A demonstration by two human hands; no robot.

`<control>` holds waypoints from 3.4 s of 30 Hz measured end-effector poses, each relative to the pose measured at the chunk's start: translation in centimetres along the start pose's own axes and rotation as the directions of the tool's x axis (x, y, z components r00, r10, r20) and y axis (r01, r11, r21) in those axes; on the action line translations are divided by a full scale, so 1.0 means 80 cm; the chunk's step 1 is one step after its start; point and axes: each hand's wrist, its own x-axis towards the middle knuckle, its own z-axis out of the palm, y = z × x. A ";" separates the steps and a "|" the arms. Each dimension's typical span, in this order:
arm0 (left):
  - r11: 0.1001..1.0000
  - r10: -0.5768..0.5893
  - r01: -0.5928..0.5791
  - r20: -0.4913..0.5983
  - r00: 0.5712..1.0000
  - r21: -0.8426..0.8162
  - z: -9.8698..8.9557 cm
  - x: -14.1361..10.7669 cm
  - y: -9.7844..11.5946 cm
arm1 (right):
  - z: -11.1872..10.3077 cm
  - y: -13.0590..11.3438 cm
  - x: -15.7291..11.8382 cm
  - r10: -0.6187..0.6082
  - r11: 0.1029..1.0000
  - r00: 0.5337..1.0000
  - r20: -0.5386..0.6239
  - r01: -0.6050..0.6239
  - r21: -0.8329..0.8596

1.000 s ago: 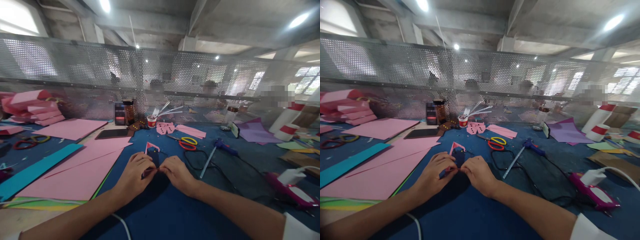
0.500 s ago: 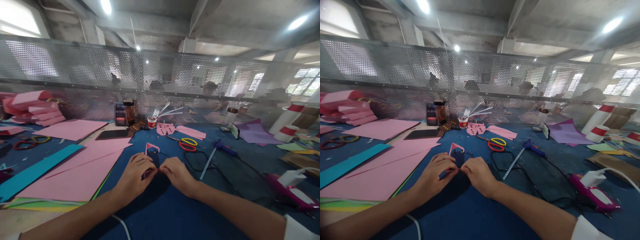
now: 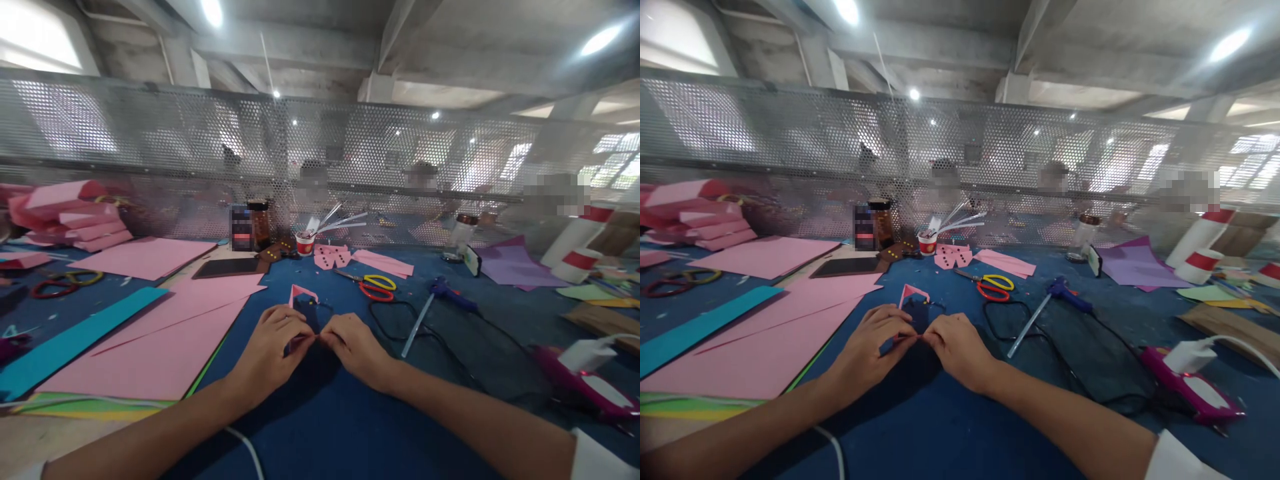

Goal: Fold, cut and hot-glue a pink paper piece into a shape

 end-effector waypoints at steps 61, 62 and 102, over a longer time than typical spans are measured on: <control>0.934 -0.331 0.321 -0.035 0.943 -0.157 0.008 0.004 -0.035 | -0.004 0.001 0.002 0.088 0.996 0.978 -0.192 -0.088 0.007; 0.932 -0.331 0.321 -0.038 0.943 -0.166 0.008 0.003 -0.036 | -0.005 -0.003 0.001 0.060 0.998 0.981 -0.185 -0.061 -0.001; 0.630 -0.623 0.492 -0.013 0.782 -0.600 0.012 0.011 -0.054 | -0.012 0.016 0.009 0.022 1.000 0.937 -0.348 -0.024 -0.002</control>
